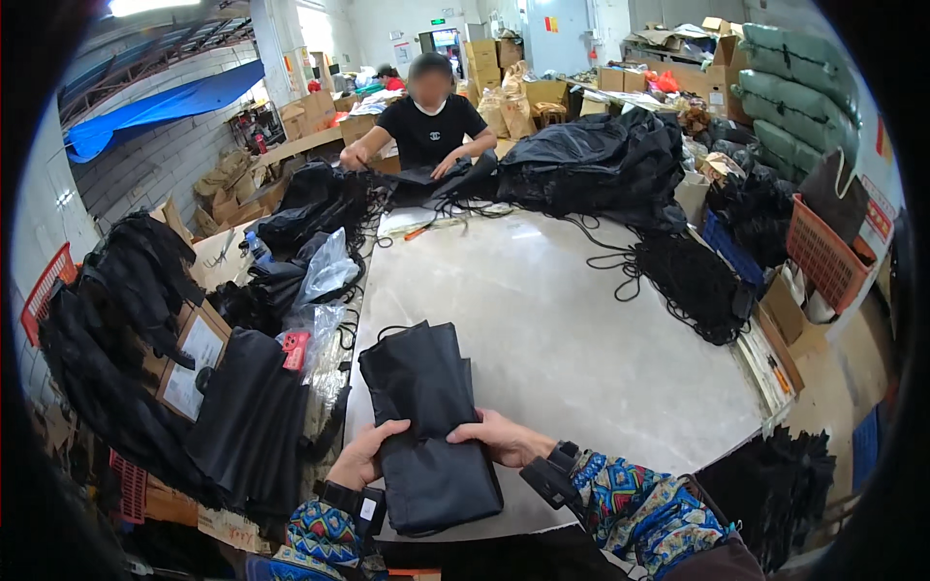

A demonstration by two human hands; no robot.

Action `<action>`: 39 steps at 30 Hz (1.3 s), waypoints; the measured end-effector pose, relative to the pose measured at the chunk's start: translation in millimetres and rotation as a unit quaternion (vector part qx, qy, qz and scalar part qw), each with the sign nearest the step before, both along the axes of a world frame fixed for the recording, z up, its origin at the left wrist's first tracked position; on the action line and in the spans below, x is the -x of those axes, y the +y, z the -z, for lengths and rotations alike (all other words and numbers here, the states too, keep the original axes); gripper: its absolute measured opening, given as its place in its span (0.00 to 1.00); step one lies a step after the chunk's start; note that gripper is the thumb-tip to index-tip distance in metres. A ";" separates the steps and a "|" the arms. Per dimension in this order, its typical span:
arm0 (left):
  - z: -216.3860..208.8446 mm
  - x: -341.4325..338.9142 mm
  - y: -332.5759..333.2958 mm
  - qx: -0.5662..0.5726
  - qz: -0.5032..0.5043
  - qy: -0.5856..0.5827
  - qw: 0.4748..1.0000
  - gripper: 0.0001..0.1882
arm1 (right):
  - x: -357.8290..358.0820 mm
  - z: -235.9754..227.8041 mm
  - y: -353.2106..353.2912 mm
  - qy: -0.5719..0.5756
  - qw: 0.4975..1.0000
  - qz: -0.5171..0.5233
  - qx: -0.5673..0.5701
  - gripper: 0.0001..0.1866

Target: The person folds black drawstring bags on a table, aligning edges and smoothing the fabric. They repeatedly pick up bags, fold them into compact rectangles, and place them into a stack or a blue basket. The person also handles a bundle of black drawstrings, gathering and tying them together.

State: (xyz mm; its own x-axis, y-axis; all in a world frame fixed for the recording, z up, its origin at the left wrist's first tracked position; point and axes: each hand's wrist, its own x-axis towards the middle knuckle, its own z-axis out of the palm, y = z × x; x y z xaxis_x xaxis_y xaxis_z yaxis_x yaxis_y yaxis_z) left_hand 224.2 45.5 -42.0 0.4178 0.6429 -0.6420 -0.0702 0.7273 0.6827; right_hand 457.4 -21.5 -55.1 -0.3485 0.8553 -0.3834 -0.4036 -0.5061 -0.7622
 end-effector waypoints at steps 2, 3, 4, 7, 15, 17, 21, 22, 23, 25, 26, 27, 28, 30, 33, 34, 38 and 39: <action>-15.7 -5.8 -6.2 -0.020 -0.014 -0.086 0.996 0.22 | -11.0 -7.4 -3.1 0.000 0.998 -0.012 -0.068 0.35; -22.8 -8.3 -11.6 -0.074 -0.020 -0.122 0.990 0.24 | -14.1 -10.9 -4.2 -0.011 0.993 -0.023 -0.111 0.35; -31.9 -7.6 -18.6 -0.135 -0.032 -0.154 0.978 0.25 | -15.2 -16.2 -2.2 -0.018 0.986 -0.042 -0.160 0.35; -57.4 -1.5 -28.8 -0.317 -0.022 -0.117 0.941 0.28 | -20.0 -67.4 -8.3 -0.157 0.943 -0.097 -0.277 0.37; -72.0 -13.3 -36.8 -0.457 -0.068 0.030 0.886 0.29 | -18.8 -23.4 -2.9 -0.250 0.856 0.001 -0.453 0.34; -71.3 -6.9 -41.2 -0.473 -0.076 0.041 0.877 0.30 | -9.6 -41.4 -11.3 -0.278 0.821 0.008 -0.499 0.33; -77.6 0.6 -51.4 -0.512 -0.068 0.038 0.856 0.30 | -5.8 -38.8 -13.2 -0.304 0.785 0.036 -0.539 0.37; -80.4 4.0 -53.7 -0.520 -0.061 0.037 0.851 0.30 | 1.2 -62.8 -18.1 -0.290 0.793 0.015 -0.535 0.36; -86.8 14.0 -57.6 -0.527 -0.061 0.037 0.847 0.30 | 17.8 -71.9 -19.0 -0.213 0.858 0.024 -0.466 0.35; -101.4 24.5 -49.8 -0.529 -0.033 0.016 0.848 0.31 | 30.4 -83.1 -15.1 -0.186 0.912 0.045 -0.362 0.34; -115.1 39.8 -50.0 -0.534 -0.029 0.007 0.845 0.31 | 45.2 -95.1 -11.1 -0.221 0.908 0.035 -0.355 0.32; -147.0 72.8 -71.8 -0.538 -0.058 0.047 0.840 0.31 | 82.8 -104.1 -1.2 -0.149 0.924 0.024 -0.352 0.29; -152.1 82.0 -55.6 -0.531 -0.038 0.010 0.847 0.31 | 93.3 -106.0 5.1 -0.144 0.929 0.079 -0.333 0.26; -189.7 115.4 -57.8 -0.527 -0.045 0.011 0.849 0.35 | 134.9 -129.5 19.2 -0.013 0.964 0.029 -0.263 0.26; -234.4 172.9 -79.0 -0.591 -0.133 0.284 0.744 0.34 | 206.8 -133.1 58.2 0.149 0.963 0.083 -0.211 0.27; -249.5 196.5 -97.8 -0.603 -0.149 0.352 0.700 0.32 | 234.8 -148.3 55.8 0.141 0.969 0.056 -0.193 0.30; -258.9 217.4 -113.2 -0.642 -0.073 0.527 0.552 0.17 | 312.9 -111.0 96.0 0.195 0.965 0.125 -0.123 0.31; -250.6 217.9 -102.2 -0.633 -0.024 0.550 0.544 0.17 | 322.3 -96.0 103.4 0.170 0.966 0.145 -0.134 0.31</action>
State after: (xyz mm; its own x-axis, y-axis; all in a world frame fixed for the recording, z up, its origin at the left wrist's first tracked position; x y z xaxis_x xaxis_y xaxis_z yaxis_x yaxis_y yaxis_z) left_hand 6.3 -56.7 208.7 0.1915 0.8535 0.4847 0.8894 -0.3598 0.2820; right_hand 135.2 81.8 40.9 -0.1464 0.9884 -0.0414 -0.7483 -0.1381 -0.6488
